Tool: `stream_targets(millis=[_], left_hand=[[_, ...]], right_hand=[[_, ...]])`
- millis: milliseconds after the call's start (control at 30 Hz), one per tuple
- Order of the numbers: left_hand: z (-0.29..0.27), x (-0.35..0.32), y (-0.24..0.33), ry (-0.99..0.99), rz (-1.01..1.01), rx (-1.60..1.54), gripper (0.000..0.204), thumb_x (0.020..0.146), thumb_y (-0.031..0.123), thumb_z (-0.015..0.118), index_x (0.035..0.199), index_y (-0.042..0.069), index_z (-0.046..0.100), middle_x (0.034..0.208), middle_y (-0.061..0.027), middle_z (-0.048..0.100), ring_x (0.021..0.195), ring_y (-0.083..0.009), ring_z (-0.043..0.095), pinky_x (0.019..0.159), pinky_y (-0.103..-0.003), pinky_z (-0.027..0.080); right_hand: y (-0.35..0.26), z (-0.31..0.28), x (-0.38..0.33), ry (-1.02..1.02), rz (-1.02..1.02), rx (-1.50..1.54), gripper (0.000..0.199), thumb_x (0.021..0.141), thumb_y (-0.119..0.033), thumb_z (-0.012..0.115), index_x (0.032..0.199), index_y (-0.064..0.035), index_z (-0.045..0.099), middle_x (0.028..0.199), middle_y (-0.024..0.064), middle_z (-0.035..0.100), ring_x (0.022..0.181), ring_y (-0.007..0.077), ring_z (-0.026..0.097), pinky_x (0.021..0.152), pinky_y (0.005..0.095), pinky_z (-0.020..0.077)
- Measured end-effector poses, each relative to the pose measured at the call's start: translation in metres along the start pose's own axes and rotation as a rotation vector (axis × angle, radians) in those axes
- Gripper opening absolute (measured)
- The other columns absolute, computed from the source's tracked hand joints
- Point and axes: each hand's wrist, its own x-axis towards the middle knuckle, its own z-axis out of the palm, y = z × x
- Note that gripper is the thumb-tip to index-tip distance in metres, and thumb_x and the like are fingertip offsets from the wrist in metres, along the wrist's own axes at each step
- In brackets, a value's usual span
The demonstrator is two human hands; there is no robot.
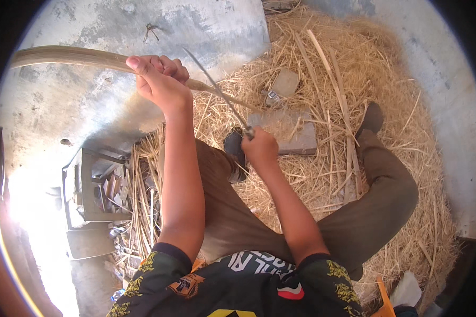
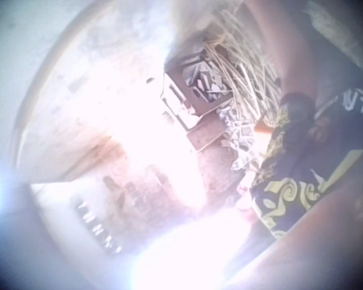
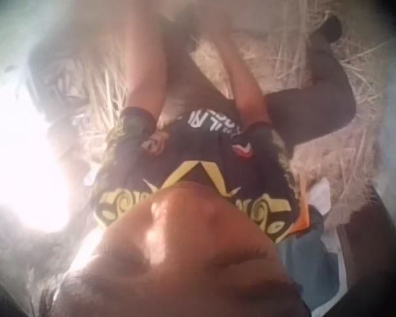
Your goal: The person sits on a straw-covered floor and uses a knife to shave thin strips from a long wooden stick. They hold the stick with their left hand and repeatedly scrape the knife along its length, creating wood shavings that fall onto the ground.
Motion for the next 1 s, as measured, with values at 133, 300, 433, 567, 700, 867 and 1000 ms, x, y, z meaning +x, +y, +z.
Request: stream_targets(millis=[133,300,433,567,700,867,1000], left_hand=[[-0.002,0.0,0.0,0.04,-0.001,-0.002,0.06,0.102,0.06,0.049,0.069,0.013,0.031,0.056,0.0022,0.033,0.042,-0.0062,0.029,0.037,-0.024,0.02],[0.003,0.009,0.009,0.053,0.052,0.052,0.061,0.1,0.063,0.048,0.068,0.013,0.032,0.054,0.0027,0.033,0.041,-0.0061,0.028,0.037,-0.025,0.019],[0.0,0.015,0.027,0.07,-0.002,0.1,0.064,0.097,0.069,0.048,0.07,0.014,0.032,0.054,0.0031,0.03,0.042,-0.0076,0.026,0.04,-0.026,0.016],[-0.004,0.015,0.019,0.151,-0.109,0.139,0.064,0.097,0.072,0.044,0.072,0.014,0.03,0.056,0.0024,0.027,0.045,-0.0099,0.023,0.043,-0.028,0.015],[-0.003,0.009,0.015,0.14,-0.105,0.083,0.063,0.098,0.068,0.047,0.071,0.013,0.031,0.055,0.0032,0.028,0.042,-0.0077,0.025,0.039,-0.027,0.017],[0.009,0.003,0.015,0.121,-0.078,0.082,0.066,0.098,0.069,0.046,0.067,0.013,0.029,0.054,0.003,0.028,0.042,-0.008,0.026,0.038,-0.026,0.018],[0.003,0.003,0.018,0.086,-0.082,0.102,0.066,0.097,0.07,0.045,0.068,0.014,0.029,0.055,0.0024,0.028,0.043,-0.0094,0.025,0.041,-0.027,0.016]], right_hand=[[0.062,0.021,-0.005,-0.069,0.249,-0.141,0.028,0.084,-0.026,0.066,0.092,0.0009,0.072,0.091,0.0251,0.072,0.089,0.0444,0.07,0.079,0.0493,0.0551],[0.031,0.011,-0.002,-0.159,0.257,-0.065,0.029,0.082,-0.024,0.064,0.09,0.0022,0.072,0.09,0.026,0.071,0.089,0.0443,0.07,0.08,0.0508,0.0545],[0.002,-0.017,-0.007,-0.166,0.21,-0.079,0.028,0.081,-0.023,0.064,0.089,0.0025,0.072,0.087,0.0263,0.071,0.086,0.0444,0.07,0.079,0.0503,0.0546],[-0.006,-0.034,-0.009,-0.237,0.272,0.025,0.026,0.081,-0.022,0.064,0.086,0.0028,0.072,0.084,0.0262,0.07,0.083,0.0437,0.069,0.077,0.0496,0.0544],[-0.031,-0.047,-0.011,-0.205,0.188,0.034,0.025,0.082,-0.021,0.065,0.086,0.0031,0.071,0.082,0.0255,0.07,0.081,0.0425,0.069,0.074,0.0488,0.0543],[-0.025,-0.031,-0.016,-0.107,0.054,0.114,0.025,0.083,-0.022,0.067,0.087,0.0022,0.072,0.083,0.0248,0.07,0.082,0.0418,0.07,0.076,0.0473,0.0551],[0.078,0.007,-0.017,-0.032,0.231,-0.138,0.025,0.082,-0.022,0.069,0.087,0.0026,0.071,0.083,0.0239,0.071,0.08,0.0415,0.07,0.075,0.0473,0.0556]])
